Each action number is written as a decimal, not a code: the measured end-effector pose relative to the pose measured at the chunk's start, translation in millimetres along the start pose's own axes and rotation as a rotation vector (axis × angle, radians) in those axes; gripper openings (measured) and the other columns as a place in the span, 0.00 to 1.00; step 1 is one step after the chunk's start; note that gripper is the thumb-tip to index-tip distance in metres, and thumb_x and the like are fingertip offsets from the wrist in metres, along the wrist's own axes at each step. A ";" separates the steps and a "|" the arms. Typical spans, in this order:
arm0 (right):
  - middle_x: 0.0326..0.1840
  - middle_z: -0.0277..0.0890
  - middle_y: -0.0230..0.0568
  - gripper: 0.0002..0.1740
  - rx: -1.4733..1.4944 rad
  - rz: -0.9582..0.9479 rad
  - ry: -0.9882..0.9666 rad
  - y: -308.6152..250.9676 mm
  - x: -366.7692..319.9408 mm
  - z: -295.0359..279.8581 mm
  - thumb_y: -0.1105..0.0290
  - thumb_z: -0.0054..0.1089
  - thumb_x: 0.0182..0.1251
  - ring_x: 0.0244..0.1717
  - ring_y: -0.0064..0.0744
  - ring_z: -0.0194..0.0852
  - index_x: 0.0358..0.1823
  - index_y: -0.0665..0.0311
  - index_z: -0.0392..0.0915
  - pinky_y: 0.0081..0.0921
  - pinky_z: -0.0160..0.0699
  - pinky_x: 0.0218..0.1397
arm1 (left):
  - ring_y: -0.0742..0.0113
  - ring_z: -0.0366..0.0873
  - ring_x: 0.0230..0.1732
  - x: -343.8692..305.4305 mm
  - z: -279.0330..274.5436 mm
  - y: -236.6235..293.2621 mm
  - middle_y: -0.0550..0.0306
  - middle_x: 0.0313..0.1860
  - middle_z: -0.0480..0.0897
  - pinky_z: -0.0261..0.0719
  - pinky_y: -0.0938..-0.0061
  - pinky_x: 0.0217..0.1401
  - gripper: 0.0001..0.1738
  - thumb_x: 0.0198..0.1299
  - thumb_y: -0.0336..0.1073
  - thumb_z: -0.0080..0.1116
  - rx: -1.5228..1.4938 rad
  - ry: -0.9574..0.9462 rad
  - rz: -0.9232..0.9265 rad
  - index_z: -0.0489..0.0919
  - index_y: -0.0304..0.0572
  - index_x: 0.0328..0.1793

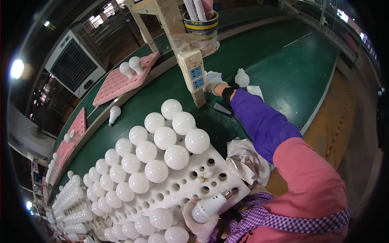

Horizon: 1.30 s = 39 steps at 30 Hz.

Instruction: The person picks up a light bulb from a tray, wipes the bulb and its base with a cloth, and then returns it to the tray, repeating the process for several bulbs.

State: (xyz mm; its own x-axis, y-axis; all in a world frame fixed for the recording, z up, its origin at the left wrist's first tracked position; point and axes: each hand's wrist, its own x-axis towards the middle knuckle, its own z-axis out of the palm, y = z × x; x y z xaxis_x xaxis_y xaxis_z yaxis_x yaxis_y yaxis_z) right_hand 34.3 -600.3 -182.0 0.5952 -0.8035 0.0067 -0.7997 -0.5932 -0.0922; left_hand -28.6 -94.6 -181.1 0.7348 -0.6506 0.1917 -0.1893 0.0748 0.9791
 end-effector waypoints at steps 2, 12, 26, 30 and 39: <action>0.50 0.79 0.54 0.31 0.218 0.063 -0.067 8.9 -12.4 -13.9 0.53 0.65 0.54 0.50 0.49 0.80 0.54 0.67 0.74 0.39 0.79 0.50 | 0.53 0.74 0.55 -1.6 -7.5 -5.7 0.44 0.55 0.74 0.70 0.59 0.62 0.43 0.38 0.39 0.74 0.101 -0.025 0.034 0.67 0.34 0.62; 0.46 0.75 0.42 0.31 1.368 0.155 0.390 120.9 -145.5 -31.7 0.71 0.72 0.50 0.42 0.27 0.78 0.54 0.70 0.68 0.24 0.80 0.43 | 0.53 0.73 0.57 1.8 -11.3 3.2 0.45 0.57 0.74 0.69 0.59 0.63 0.42 0.43 0.41 0.75 0.245 -0.079 0.097 0.69 0.33 0.64; 0.53 0.74 0.39 0.25 2.160 -0.193 0.155 80.7 -81.7 -19.6 0.80 0.61 0.59 0.54 0.32 0.75 0.59 0.64 0.67 0.29 0.77 0.57 | 0.52 0.72 0.58 1.1 -8.9 0.0 0.44 0.57 0.74 0.68 0.58 0.64 0.44 0.43 0.45 0.74 0.276 -0.082 0.112 0.67 0.33 0.65; 0.53 0.72 0.37 0.31 1.929 -0.115 0.121 70.8 -87.1 13.9 0.83 0.64 0.52 0.53 0.29 0.72 0.59 0.64 0.66 0.26 0.74 0.57 | 0.54 0.73 0.54 -1.0 -2.1 0.4 0.45 0.54 0.73 0.70 0.59 0.62 0.44 0.37 0.40 0.75 0.198 -0.056 0.068 0.67 0.34 0.62; 0.58 0.67 0.48 0.49 1.000 0.085 0.455 -6.1 -121.4 41.1 0.63 0.80 0.39 0.60 0.43 0.67 0.62 0.64 0.59 0.35 0.67 0.64 | 0.56 0.75 0.50 -0.9 -2.0 -8.0 0.47 0.51 0.74 0.72 0.60 0.59 0.44 0.31 0.35 0.75 0.030 -0.009 0.044 0.67 0.36 0.59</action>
State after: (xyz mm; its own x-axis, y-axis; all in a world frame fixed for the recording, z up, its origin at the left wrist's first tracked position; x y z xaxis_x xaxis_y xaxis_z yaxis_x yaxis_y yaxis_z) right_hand -29.9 -497.0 -223.2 0.2927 -0.9047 0.3095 -0.2901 -0.3925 -0.8728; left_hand -26.4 -93.1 -189.0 0.7195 -0.6539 0.2337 -0.2410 0.0805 0.9672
